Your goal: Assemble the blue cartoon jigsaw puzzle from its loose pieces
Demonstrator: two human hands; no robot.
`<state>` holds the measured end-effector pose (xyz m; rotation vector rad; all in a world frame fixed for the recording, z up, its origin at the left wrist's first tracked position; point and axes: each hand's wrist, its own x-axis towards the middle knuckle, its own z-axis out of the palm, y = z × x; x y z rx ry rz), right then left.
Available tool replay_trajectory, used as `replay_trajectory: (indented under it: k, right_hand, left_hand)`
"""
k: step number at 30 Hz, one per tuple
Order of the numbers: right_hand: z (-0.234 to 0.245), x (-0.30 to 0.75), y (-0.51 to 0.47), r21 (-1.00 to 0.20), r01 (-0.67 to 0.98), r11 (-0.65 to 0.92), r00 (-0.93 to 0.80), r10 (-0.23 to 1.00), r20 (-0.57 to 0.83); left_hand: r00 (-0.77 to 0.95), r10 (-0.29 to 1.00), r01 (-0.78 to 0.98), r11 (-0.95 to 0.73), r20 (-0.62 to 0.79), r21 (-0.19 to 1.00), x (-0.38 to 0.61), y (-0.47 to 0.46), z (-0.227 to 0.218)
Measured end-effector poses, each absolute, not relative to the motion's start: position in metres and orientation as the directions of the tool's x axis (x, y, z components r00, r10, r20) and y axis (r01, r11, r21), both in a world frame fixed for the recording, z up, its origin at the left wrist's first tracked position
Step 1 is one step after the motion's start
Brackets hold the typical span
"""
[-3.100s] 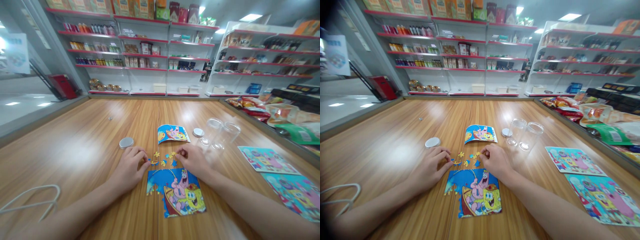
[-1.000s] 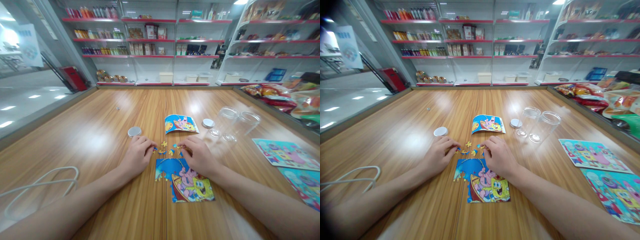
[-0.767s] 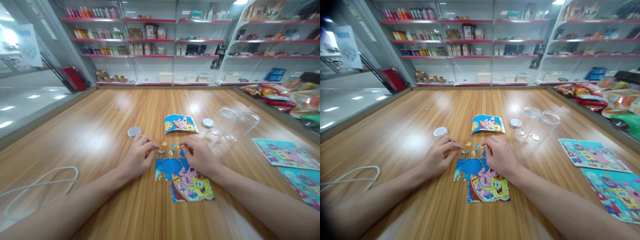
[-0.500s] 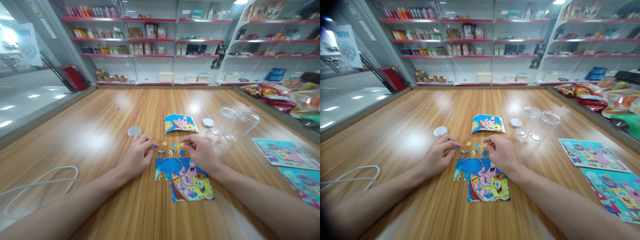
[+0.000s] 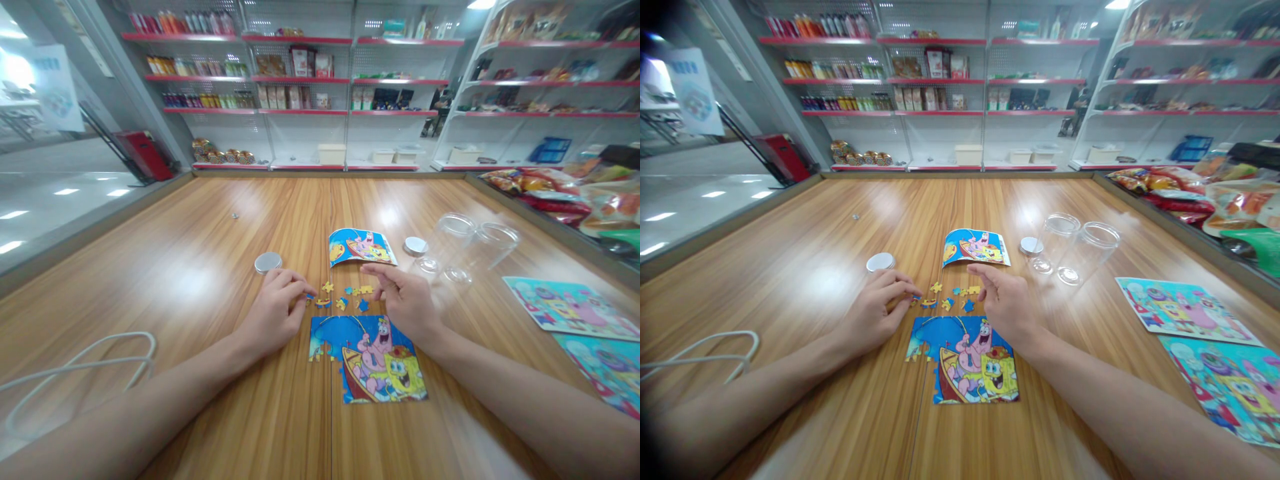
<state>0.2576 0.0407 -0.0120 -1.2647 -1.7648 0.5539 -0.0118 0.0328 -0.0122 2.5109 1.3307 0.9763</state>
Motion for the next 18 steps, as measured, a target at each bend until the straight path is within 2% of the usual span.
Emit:
replay_trajectory:
  k: [4,9,13,18]
  right_hand:
    - [-0.0138,0.2589,0.0431,-0.734,0.548,0.400,-0.113,0.906,0.409]
    - [-0.0101,0.2575,0.0435,-0.595,0.627,0.503,-0.176,0.835,0.521]
    - [-0.0067,0.2560,0.0409,-0.505,0.667,0.548,-0.265,0.807,0.527]
    - [-0.0045,0.2543,0.0367,-0.469,0.670,0.575,-0.335,0.799,0.500]
  left_hand:
    - [0.403,0.781,0.697,-0.600,0.478,0.392,-0.0121,0.0334,-0.0133]
    - [0.405,0.777,0.697,-0.603,0.482,0.387,-0.0120,0.0332,-0.0129]
    - [0.415,0.774,0.692,-0.610,0.479,0.386,-0.0119,0.0324,-0.0118]
    - [0.423,0.777,0.691,-0.610,0.466,0.389,-0.0126,0.0322,-0.0124]
